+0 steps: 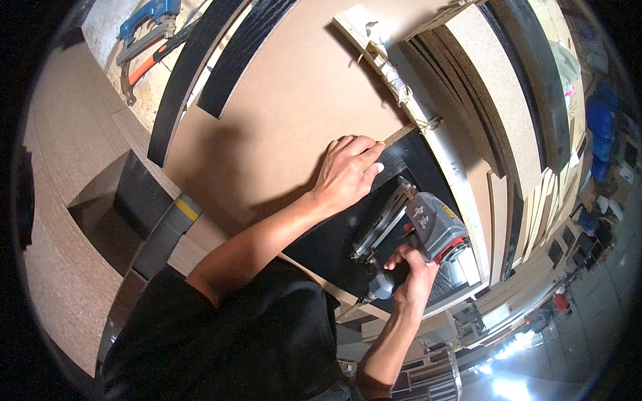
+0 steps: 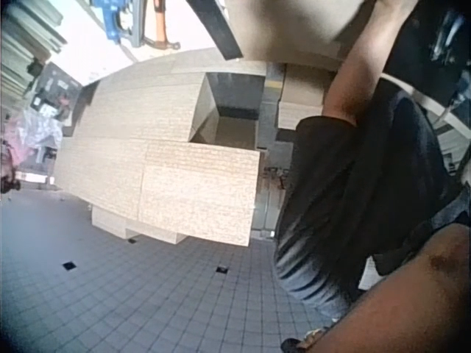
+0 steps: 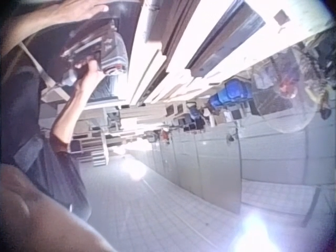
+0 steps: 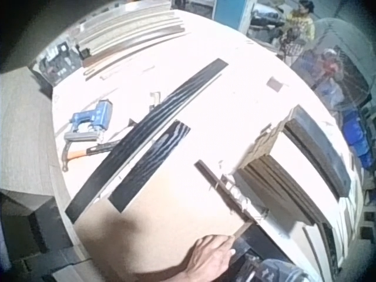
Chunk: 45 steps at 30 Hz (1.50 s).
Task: The person stacks wooden pieces on a workbench, aligns wooden strips along the edges of a panel, and fastens them using a pneumatic nail gun.
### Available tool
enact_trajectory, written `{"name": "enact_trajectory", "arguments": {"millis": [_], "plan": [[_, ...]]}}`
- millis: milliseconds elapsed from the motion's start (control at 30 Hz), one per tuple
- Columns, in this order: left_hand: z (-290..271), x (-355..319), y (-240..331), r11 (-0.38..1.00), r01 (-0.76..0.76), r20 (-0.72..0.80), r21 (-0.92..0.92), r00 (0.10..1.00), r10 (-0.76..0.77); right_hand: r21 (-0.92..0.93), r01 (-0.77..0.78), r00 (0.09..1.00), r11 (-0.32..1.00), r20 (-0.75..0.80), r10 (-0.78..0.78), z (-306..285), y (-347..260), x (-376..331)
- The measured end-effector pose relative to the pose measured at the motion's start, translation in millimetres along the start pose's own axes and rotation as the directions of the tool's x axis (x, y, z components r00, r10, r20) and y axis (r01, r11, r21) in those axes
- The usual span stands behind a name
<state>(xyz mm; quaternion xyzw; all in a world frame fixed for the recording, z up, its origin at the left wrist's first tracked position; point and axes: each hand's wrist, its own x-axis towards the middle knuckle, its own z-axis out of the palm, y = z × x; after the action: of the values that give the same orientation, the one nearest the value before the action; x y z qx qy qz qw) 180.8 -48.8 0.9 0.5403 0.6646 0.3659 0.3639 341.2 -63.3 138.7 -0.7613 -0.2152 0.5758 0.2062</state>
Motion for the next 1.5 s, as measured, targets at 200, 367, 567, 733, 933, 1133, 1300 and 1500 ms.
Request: {"name": "enact_trajectory", "arguments": {"millis": [200, 367, 567, 733, 933, 1133, 1300, 1500], "plan": [[3.2, -1.6, 3.6, 1.000, 0.025, -0.034, -0.005, 0.999, -0.026, -0.006, 0.012, 1.000, 1.000, 0.006, -0.012, -0.4, 1.4, 2.0], [5.2, -1.8, 2.3, 0.999, 0.030, -0.041, -0.035, 0.999, -0.031, 0.034, -0.022, 1.000, 0.999, 0.022, 0.022, 2.1, -3.9, 1.5], [6.4, -2.0, 0.5, 0.999, 0.031, -0.056, -0.018, 0.998, -0.032, 0.075, -0.019, 0.999, 0.997, 0.052, 0.015, -1.9, -1.4, 2.7], [7.7, -3.8, 1.2, 0.999, 0.037, -0.048, -0.011, 0.998, -0.038, 0.025, -0.022, 0.999, 0.999, 0.024, 0.021, 1.8, -3.8, 2.3], [9.4, -4.1, 0.9, 0.999, 0.031, -0.052, -0.008, 0.998, -0.031, 0.017, -0.003, 1.000, 1.000, 0.021, 0.002, 2.4, -0.8, 0.7], [9.1, -2.9, 0.9, 1.000, 0.025, -0.064, -0.012, 0.998, -0.025, 0.062, -0.005, 1.000, 0.998, 0.024, 0.003, 5.6, -1.9, -2.8], [9.2, -2.9, 0.8, 1.000, 0.019, -0.082, 0.004, 0.996, -0.018, 0.004, -0.002, 1.000, 1.000, -0.019, 0.002, 5.9, -0.6, 0.5], [9.2, -2.0, 0.7, 1.000, 0.021, -0.066, 0.001, 0.998, -0.021, 0.069, -0.033, 0.999, 0.997, 0.031, 0.031, -0.1, 0.3, 0.7]]}}
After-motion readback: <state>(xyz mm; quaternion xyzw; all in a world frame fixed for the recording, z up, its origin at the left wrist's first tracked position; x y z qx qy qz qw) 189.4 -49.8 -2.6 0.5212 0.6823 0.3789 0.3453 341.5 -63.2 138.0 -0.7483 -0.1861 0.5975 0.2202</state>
